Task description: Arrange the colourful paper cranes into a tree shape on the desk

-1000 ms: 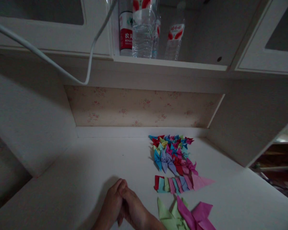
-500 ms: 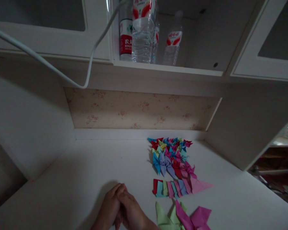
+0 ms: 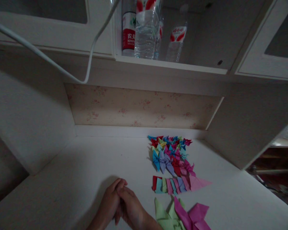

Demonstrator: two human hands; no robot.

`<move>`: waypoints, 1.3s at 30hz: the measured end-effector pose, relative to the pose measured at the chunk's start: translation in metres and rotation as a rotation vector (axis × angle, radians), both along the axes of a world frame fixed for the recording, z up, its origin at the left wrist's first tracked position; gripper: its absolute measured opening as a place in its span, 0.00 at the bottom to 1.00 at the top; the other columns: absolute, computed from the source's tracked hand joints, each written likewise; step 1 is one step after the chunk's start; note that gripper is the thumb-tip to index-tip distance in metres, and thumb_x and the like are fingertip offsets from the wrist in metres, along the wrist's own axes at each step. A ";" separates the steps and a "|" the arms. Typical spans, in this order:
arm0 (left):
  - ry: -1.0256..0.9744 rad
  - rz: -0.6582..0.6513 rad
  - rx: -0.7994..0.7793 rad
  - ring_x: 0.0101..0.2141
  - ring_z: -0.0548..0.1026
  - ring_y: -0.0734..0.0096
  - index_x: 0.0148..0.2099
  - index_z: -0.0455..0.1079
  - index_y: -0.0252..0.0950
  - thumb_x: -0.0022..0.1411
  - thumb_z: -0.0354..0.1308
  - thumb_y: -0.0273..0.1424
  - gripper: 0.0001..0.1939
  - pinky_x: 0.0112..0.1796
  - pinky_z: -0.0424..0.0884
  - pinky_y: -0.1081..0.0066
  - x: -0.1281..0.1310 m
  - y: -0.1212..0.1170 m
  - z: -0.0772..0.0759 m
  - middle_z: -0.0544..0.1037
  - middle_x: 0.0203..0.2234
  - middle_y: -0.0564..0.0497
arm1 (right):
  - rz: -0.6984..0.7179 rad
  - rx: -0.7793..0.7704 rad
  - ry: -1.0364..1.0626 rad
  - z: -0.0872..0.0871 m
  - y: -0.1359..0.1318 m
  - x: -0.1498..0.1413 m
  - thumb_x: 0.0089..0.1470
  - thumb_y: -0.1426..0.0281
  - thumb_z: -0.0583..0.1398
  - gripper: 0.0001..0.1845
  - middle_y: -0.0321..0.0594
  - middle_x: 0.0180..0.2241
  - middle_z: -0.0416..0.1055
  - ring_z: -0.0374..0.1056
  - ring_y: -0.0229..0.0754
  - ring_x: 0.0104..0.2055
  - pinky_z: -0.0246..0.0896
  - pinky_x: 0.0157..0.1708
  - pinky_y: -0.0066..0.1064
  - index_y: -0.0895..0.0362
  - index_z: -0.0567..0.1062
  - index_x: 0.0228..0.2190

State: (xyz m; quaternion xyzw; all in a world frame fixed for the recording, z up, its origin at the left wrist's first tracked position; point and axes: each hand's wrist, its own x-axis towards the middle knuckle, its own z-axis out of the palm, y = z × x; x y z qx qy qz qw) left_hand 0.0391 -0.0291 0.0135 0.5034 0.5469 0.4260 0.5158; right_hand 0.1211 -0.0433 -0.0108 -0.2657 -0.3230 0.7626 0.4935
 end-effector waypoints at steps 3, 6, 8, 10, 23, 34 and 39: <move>0.001 0.001 -0.024 0.26 0.77 0.63 0.34 0.71 0.36 0.56 0.51 0.48 0.20 0.29 0.72 0.70 0.000 0.002 -0.005 0.77 0.22 0.52 | 0.002 0.008 0.007 0.001 0.000 -0.001 0.45 0.46 0.61 0.30 0.29 0.13 0.63 0.56 0.31 0.10 0.54 0.09 0.23 0.62 0.69 0.33; 0.000 0.034 -0.013 0.28 0.77 0.62 0.32 0.71 0.37 0.55 0.52 0.48 0.19 0.29 0.72 0.69 -0.001 0.004 -0.007 0.78 0.25 0.51 | 0.000 0.012 0.008 0.005 -0.001 -0.001 0.46 0.47 0.61 0.29 0.29 0.15 0.63 0.57 0.31 0.11 0.55 0.09 0.23 0.62 0.69 0.33; 0.013 0.058 0.012 0.30 0.77 0.62 0.33 0.71 0.37 0.55 0.53 0.46 0.17 0.32 0.72 0.70 -0.002 0.006 -0.006 0.78 0.26 0.51 | -0.001 0.010 0.012 0.008 -0.003 0.001 0.47 0.47 0.61 0.29 0.30 0.16 0.63 0.57 0.31 0.12 0.56 0.10 0.23 0.62 0.70 0.33; 0.029 0.063 0.020 0.30 0.76 0.64 0.33 0.70 0.37 0.54 0.54 0.44 0.15 0.33 0.71 0.71 -0.004 0.007 -0.004 0.77 0.25 0.53 | 0.022 -0.007 0.015 0.011 -0.004 0.003 0.47 0.47 0.61 0.29 0.31 0.17 0.64 0.59 0.31 0.14 0.59 0.12 0.24 0.62 0.70 0.35; 0.001 0.131 0.114 0.26 0.73 0.66 0.28 0.67 0.37 0.48 0.55 0.44 0.15 0.28 0.68 0.70 -0.006 0.000 0.013 0.74 0.24 0.54 | 0.076 0.001 -0.432 0.070 -0.028 0.037 0.46 0.55 0.61 0.18 0.30 0.18 0.66 0.58 0.28 0.14 0.46 0.13 0.21 0.59 0.69 0.24; 0.528 -0.443 0.557 0.32 0.72 0.69 0.31 0.68 0.40 0.67 0.43 0.33 0.15 0.34 0.67 0.73 0.056 -0.116 0.048 0.74 0.29 0.51 | -0.356 -0.106 -0.653 0.052 -0.151 0.152 0.47 0.51 0.61 0.21 0.26 0.15 0.58 0.47 0.28 0.14 0.37 0.14 0.23 0.58 0.68 0.25; 0.722 -0.567 0.728 0.40 0.74 0.62 0.40 0.72 0.41 0.61 0.52 0.30 0.08 0.42 0.69 0.65 0.137 -0.153 0.040 0.77 0.38 0.49 | -0.774 -0.081 -0.762 0.026 -0.188 0.211 0.47 0.49 0.61 0.23 0.27 0.15 0.56 0.50 0.31 0.17 0.46 0.16 0.23 0.58 0.70 0.25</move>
